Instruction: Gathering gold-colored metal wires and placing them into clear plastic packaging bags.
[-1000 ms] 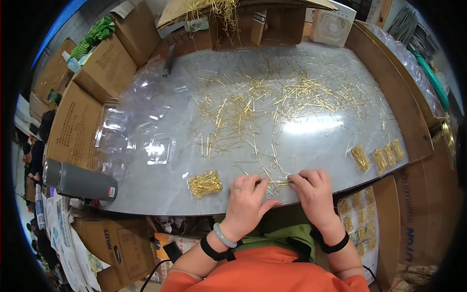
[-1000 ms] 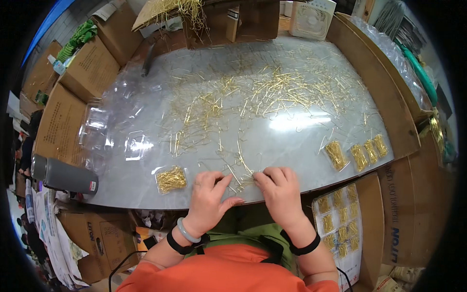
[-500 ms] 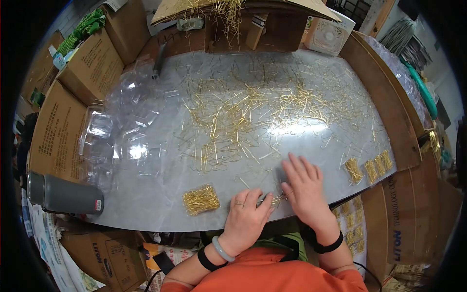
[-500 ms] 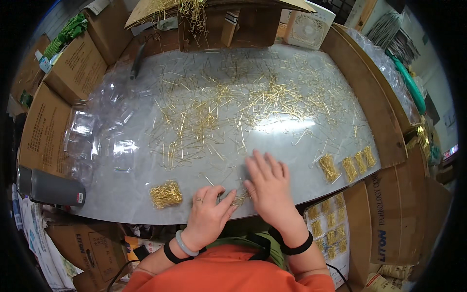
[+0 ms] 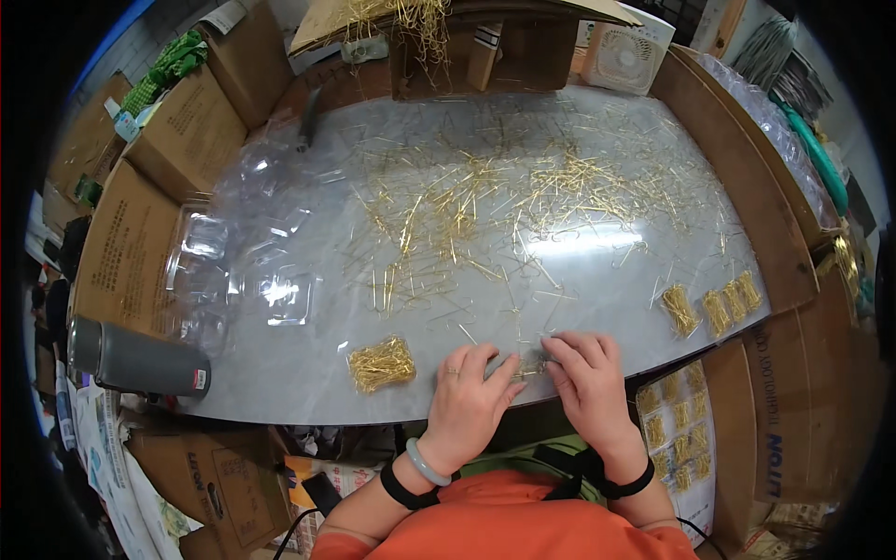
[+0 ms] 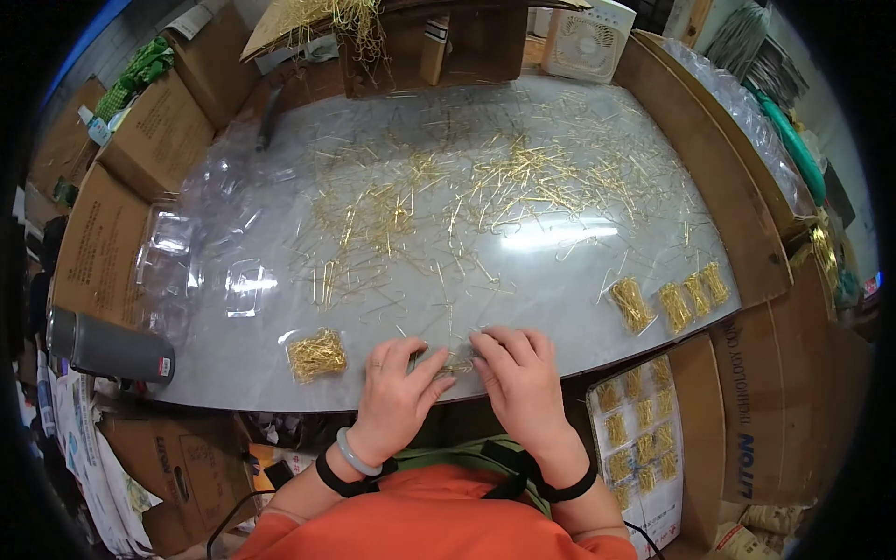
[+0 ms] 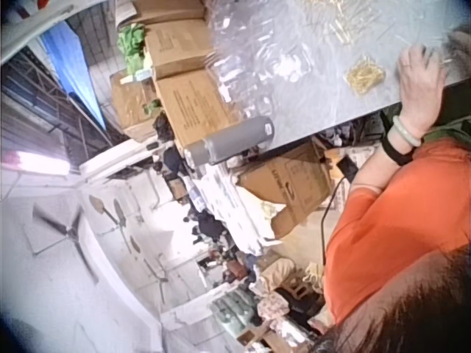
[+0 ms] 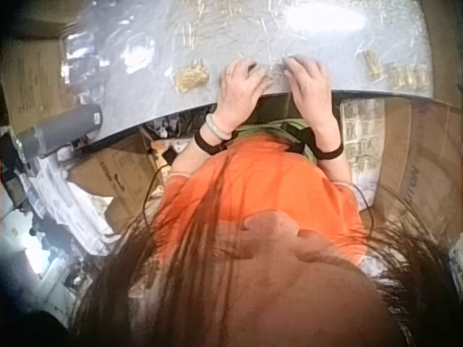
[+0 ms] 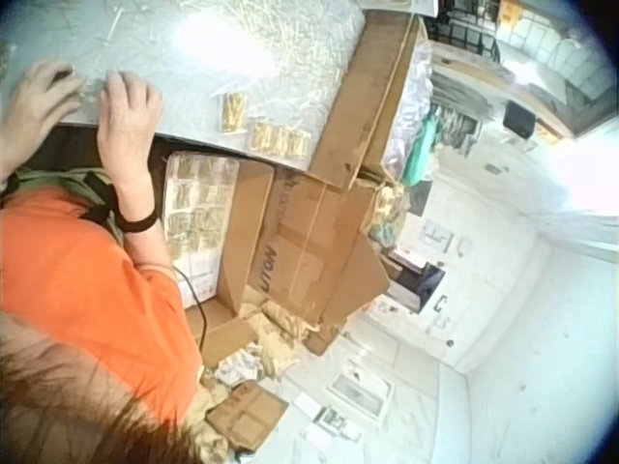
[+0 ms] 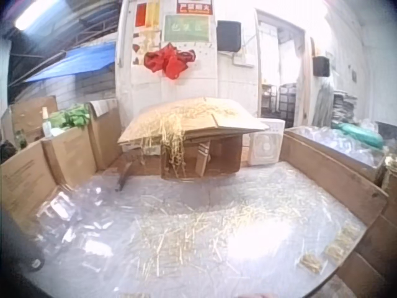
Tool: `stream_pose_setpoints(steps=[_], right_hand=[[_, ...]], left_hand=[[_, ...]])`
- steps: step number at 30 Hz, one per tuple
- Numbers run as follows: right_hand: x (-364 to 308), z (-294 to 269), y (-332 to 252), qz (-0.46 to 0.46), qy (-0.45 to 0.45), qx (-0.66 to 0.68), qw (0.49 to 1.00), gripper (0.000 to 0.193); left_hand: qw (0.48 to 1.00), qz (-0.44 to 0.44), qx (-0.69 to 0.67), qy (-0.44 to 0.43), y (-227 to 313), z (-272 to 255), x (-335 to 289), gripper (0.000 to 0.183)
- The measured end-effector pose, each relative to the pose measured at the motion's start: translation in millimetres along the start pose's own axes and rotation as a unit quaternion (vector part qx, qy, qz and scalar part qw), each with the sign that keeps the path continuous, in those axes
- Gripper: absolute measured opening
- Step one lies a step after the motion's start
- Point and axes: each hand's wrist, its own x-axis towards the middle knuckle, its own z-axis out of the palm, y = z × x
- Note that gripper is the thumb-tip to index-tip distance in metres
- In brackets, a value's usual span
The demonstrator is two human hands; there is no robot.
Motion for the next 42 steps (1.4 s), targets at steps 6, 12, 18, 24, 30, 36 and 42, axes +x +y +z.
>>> stream_pose_setpoints(steps=[6,12,18,24,30,36,42], right_hand=[[14,7,4,-0.029,-0.012,-0.072,0.997,0.039],[0,-5,-5,-0.039,-0.027,-0.049,0.998,0.047],[-5,8,-2,-0.08,-0.015,-0.018,0.996,0.035],[1,26,-6,-0.113,-0.014,0.019,0.993,0.031],[21,13,-19,-0.102,-0.026,-0.042,0.994,0.04],[10,-3,-20,-0.107,-0.079,-0.034,0.991,0.043],[-22,19,-11,-0.051,0.012,0.004,0.999,0.038]], left_hand=[[1.0,0.011,-0.018,0.011,1,4,-1,0.03],[0.999,-0.011,-0.013,0.038,-1,1,-4,0.038],[0.996,-0.082,0.019,0.021,-2,-20,-15,0.052],[0.997,-0.056,-0.059,-0.003,-6,-18,-8,0.04],[0.997,-0.032,-0.069,-0.007,-7,-14,-10,0.032],[0.999,0.001,-0.035,0.028,-5,-13,-13,0.03],[0.999,0.028,-0.026,0.026,-3,-2,-22,0.03]])
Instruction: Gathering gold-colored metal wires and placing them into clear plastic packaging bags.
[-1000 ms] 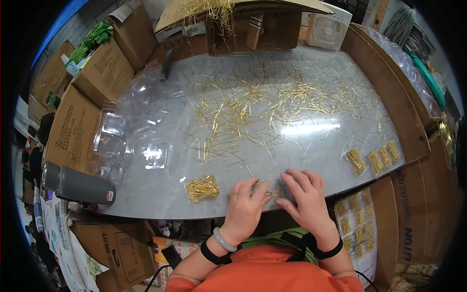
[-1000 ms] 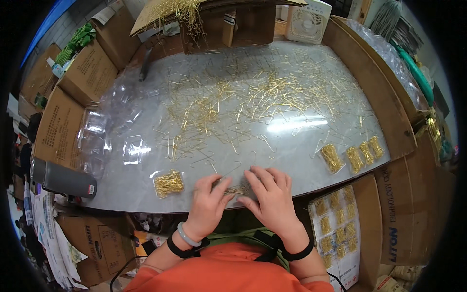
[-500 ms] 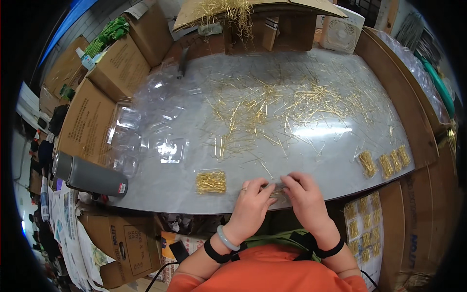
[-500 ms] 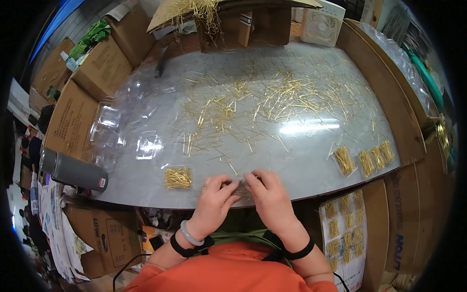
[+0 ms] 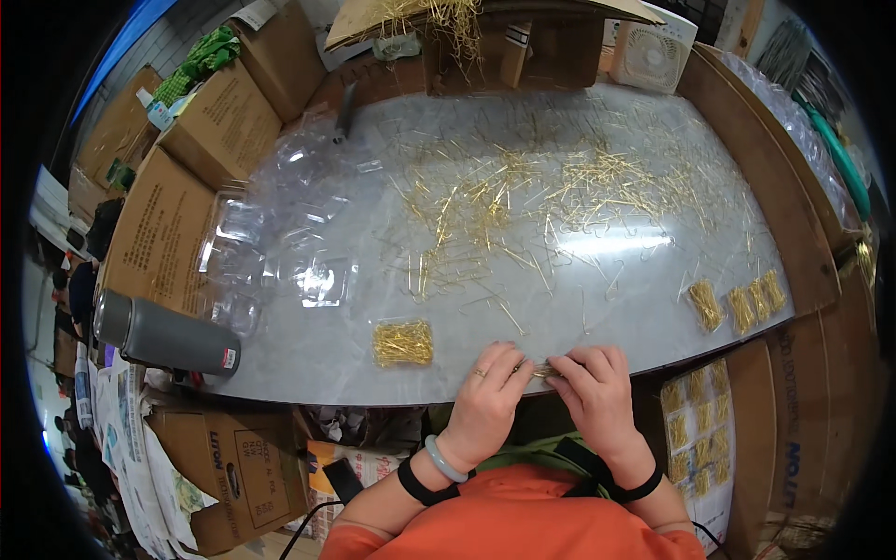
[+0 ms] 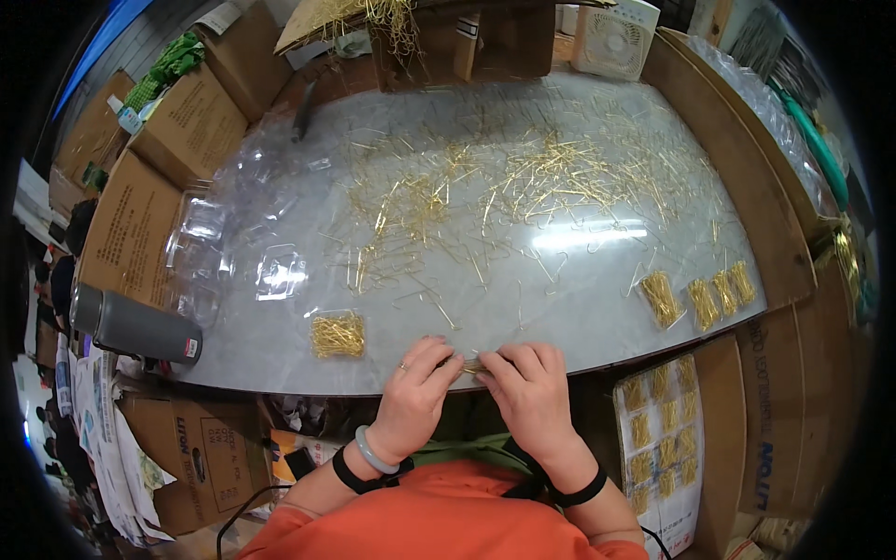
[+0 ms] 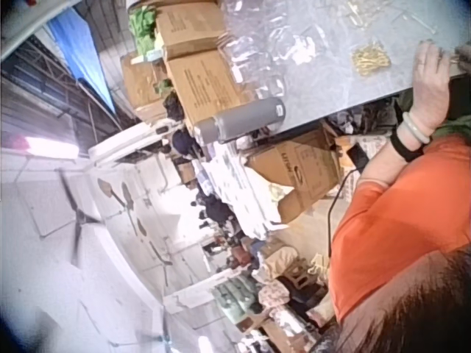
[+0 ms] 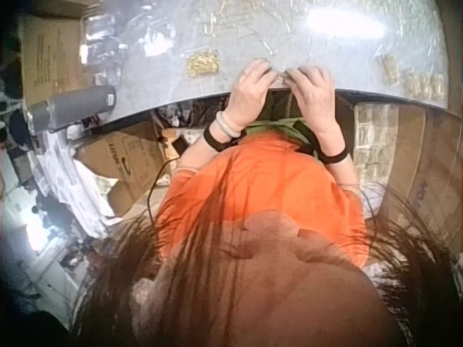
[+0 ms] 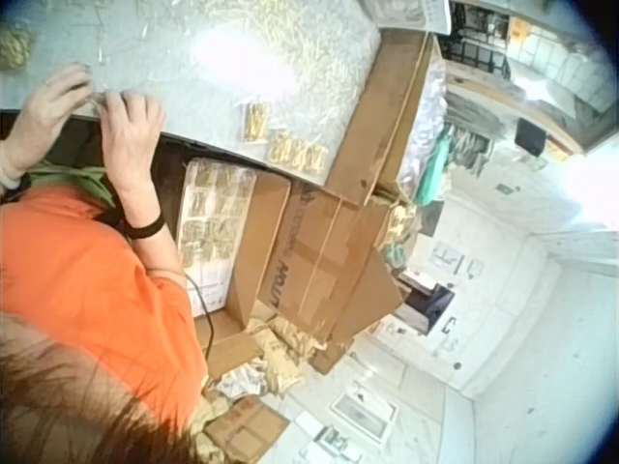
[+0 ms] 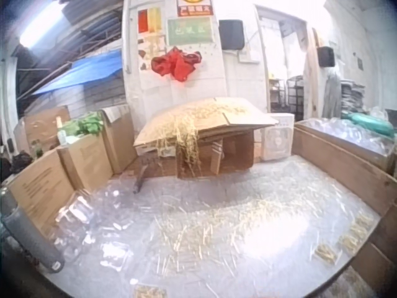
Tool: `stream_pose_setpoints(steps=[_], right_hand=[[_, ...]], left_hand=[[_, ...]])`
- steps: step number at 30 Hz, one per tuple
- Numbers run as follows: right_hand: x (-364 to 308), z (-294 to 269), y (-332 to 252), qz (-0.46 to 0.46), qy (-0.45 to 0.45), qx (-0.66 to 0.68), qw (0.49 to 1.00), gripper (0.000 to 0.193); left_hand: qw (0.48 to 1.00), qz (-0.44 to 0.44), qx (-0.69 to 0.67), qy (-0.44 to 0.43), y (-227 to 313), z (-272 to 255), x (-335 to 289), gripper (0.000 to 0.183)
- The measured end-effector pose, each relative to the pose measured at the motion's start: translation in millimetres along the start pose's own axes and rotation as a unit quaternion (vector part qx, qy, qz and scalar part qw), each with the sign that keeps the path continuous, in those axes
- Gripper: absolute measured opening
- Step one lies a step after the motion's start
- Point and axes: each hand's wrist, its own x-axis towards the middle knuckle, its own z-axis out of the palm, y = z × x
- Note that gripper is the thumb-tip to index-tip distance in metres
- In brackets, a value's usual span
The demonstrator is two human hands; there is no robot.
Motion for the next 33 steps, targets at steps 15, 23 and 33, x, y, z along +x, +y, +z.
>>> stream_pose_setpoints(steps=[15,23,33], right_hand=[[-17,12,-5,-0.07,0.052,-0.051,0.995,0.041],[-10,8,-14,0.017,0.044,-0.009,0.999,0.039],[-17,15,-3,-0.124,0.063,-0.085,0.987,0.035]], left_hand=[[0.999,0.02,-0.045,-0.009,2,-7,-6,0.025],[0.998,0.005,-0.054,-0.013,1,-4,-7,0.022],[0.998,0.017,-0.063,0.001,-1,-4,-7,0.018]])
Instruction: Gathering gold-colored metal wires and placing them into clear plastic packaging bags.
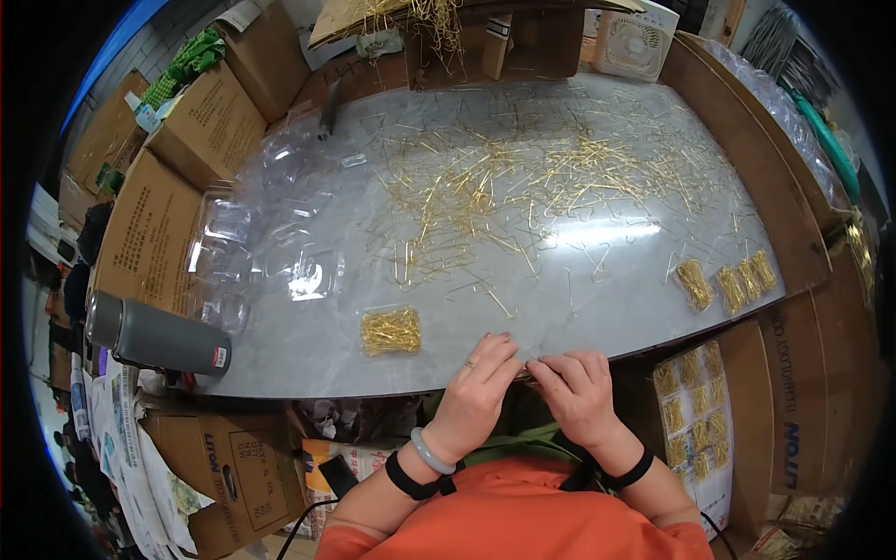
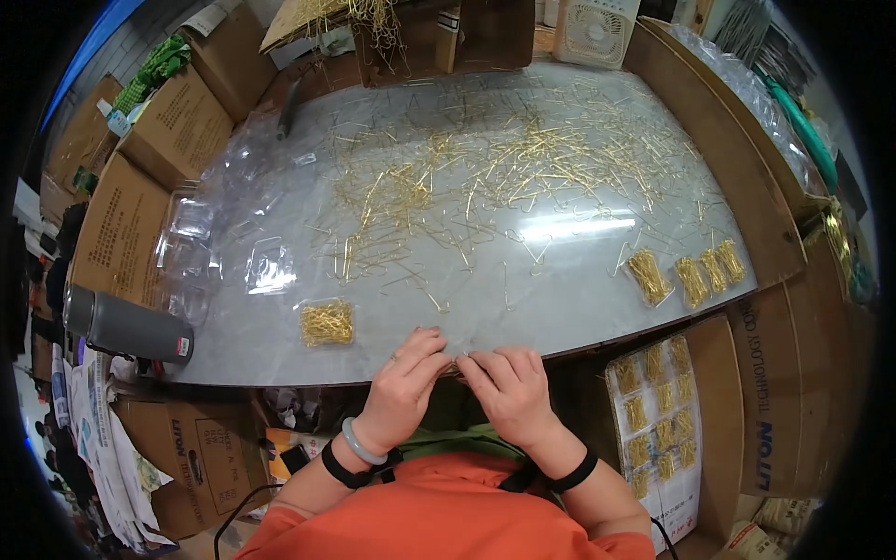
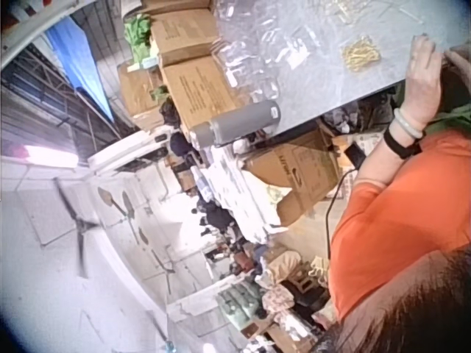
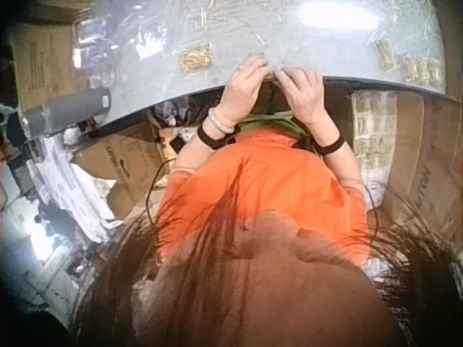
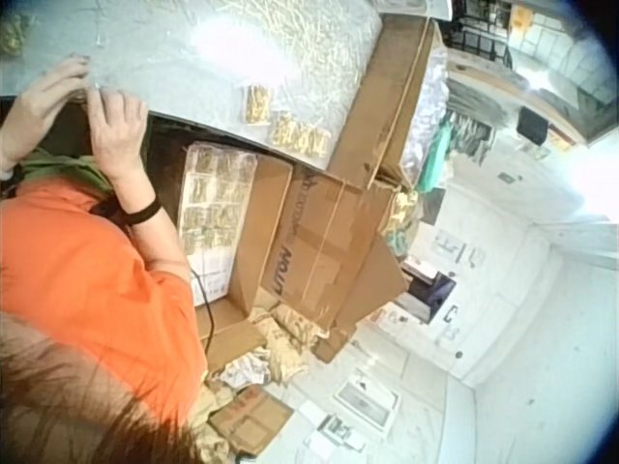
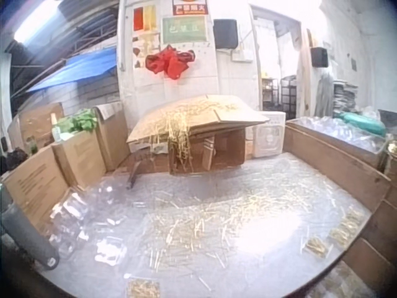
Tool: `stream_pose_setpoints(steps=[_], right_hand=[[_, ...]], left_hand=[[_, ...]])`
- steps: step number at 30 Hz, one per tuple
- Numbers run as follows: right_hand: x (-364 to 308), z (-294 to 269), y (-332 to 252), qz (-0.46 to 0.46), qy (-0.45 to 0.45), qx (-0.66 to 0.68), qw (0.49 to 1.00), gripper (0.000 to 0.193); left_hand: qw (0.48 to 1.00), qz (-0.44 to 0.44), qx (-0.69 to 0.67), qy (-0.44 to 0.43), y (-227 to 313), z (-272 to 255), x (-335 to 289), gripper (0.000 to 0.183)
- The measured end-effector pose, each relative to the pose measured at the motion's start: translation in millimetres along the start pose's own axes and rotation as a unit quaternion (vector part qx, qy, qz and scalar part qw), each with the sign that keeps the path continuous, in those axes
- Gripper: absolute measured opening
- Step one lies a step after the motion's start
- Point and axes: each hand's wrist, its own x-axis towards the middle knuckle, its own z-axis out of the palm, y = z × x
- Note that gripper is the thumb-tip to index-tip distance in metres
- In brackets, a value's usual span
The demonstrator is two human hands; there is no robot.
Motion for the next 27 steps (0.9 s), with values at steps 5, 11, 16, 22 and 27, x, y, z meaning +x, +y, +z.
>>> stream_pose_setpoints(steps=[5,11,16,22,27], right_hand=[[3,4,7,-0.033,0.044,0.033,0.998,0.032],[10,6,2,0.03,0.058,0.061,0.996,0.029],[12,-15,4,0.048,0.06,0.067,0.995,0.029],[3,-59,13,0.136,0.064,0.125,0.981,0.023],[-14,-116,65,0.287,0.109,0.055,0.95,0.01]], left_hand=[[0.999,0.03,0.009,-0.02,-4,-4,-2,0.023],[0.999,0.026,0.033,-0.024,-5,-4,-6,0.028],[0.998,0.028,0.015,-0.049,5,-8,12,0.025],[0.991,0.05,-0.024,-0.125,41,-4,45,0.024],[0.991,0.073,-0.063,-0.097,72,25,97,0.041]])
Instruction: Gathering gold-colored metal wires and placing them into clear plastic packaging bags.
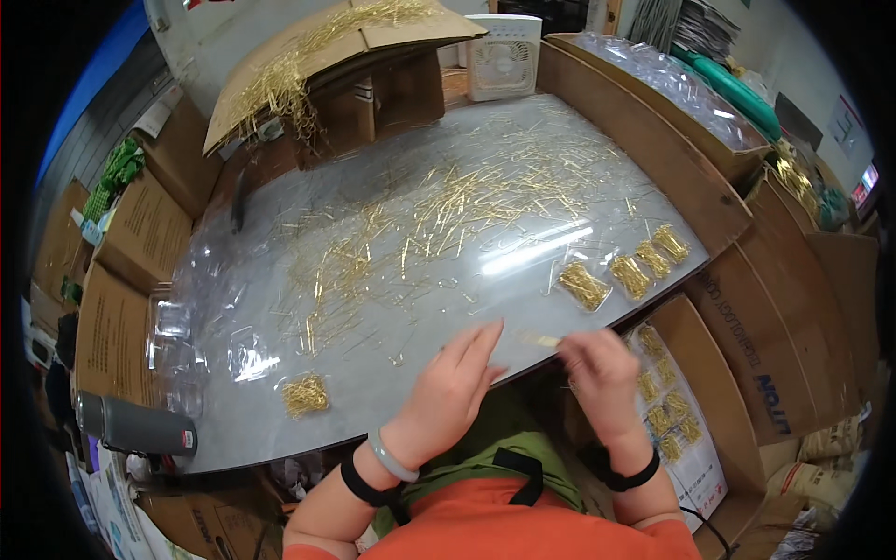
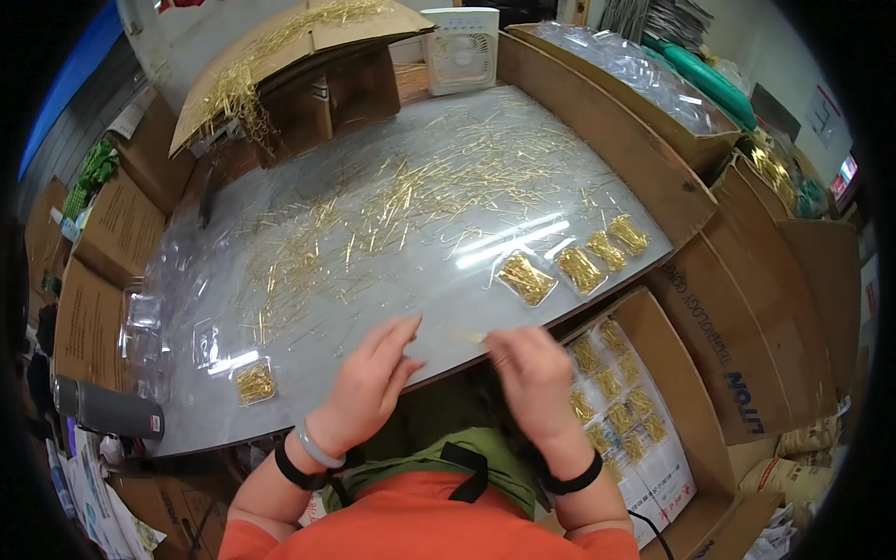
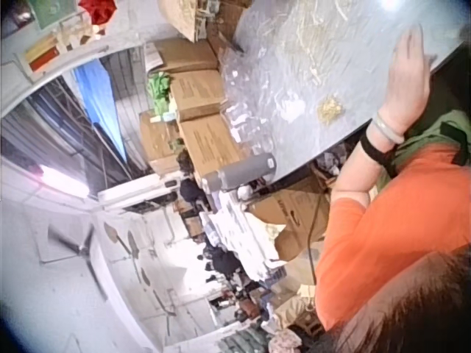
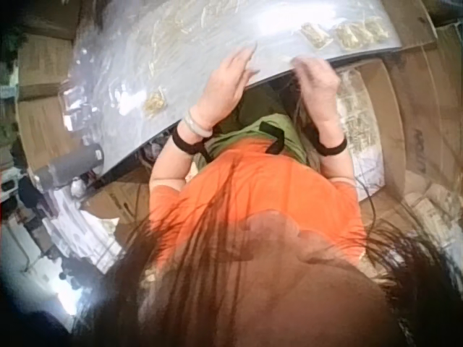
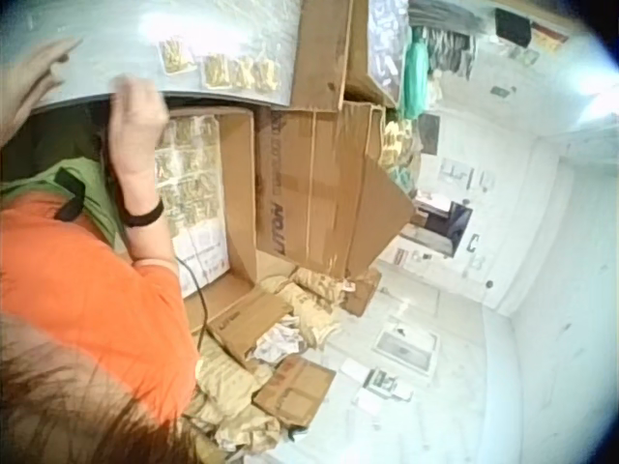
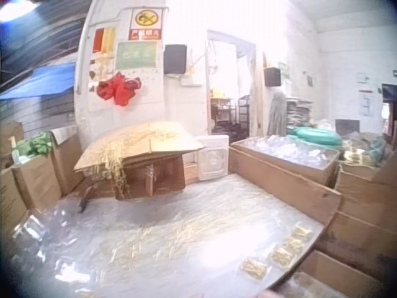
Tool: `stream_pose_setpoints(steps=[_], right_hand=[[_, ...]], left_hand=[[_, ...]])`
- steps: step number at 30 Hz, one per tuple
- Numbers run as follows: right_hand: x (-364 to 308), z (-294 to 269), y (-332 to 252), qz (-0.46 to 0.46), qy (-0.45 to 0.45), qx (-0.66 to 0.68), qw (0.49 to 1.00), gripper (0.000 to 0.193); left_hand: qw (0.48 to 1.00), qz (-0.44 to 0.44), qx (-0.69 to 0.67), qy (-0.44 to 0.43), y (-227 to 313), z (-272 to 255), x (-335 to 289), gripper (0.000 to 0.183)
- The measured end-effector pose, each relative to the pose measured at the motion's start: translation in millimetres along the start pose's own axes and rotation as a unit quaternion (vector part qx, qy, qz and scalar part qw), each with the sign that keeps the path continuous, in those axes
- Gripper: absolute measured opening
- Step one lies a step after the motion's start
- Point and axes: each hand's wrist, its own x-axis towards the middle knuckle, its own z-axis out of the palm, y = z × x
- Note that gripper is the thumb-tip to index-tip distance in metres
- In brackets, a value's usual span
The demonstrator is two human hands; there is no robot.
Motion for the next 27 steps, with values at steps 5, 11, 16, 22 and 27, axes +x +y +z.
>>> stream_pose_setpoints(steps=[5,11,16,22,27], right_hand=[[22,-7,50,0.054,0.121,-0.054,0.99,0.008],[28,11,68,-0.002,0.133,-0.177,0.975,0.008],[26,12,71,0.0,0.14,-0.181,0.973,0.009],[23,14,75,0.004,0.106,-0.159,0.982,0.01],[5,19,46,-0.03,0.007,-0.1,0.994,0.011]], left_hand=[[0.997,0.034,0.017,-0.068,-22,40,63,0.047],[0.994,-0.003,-0.048,-0.093,-49,85,103,0.049],[0.992,0.037,-0.06,-0.1,-52,100,108,0.046],[0.996,0.019,-0.056,-0.073,-44,96,96,0.042],[0.996,-0.051,-0.041,-0.065,-19,48,27,0.044]])
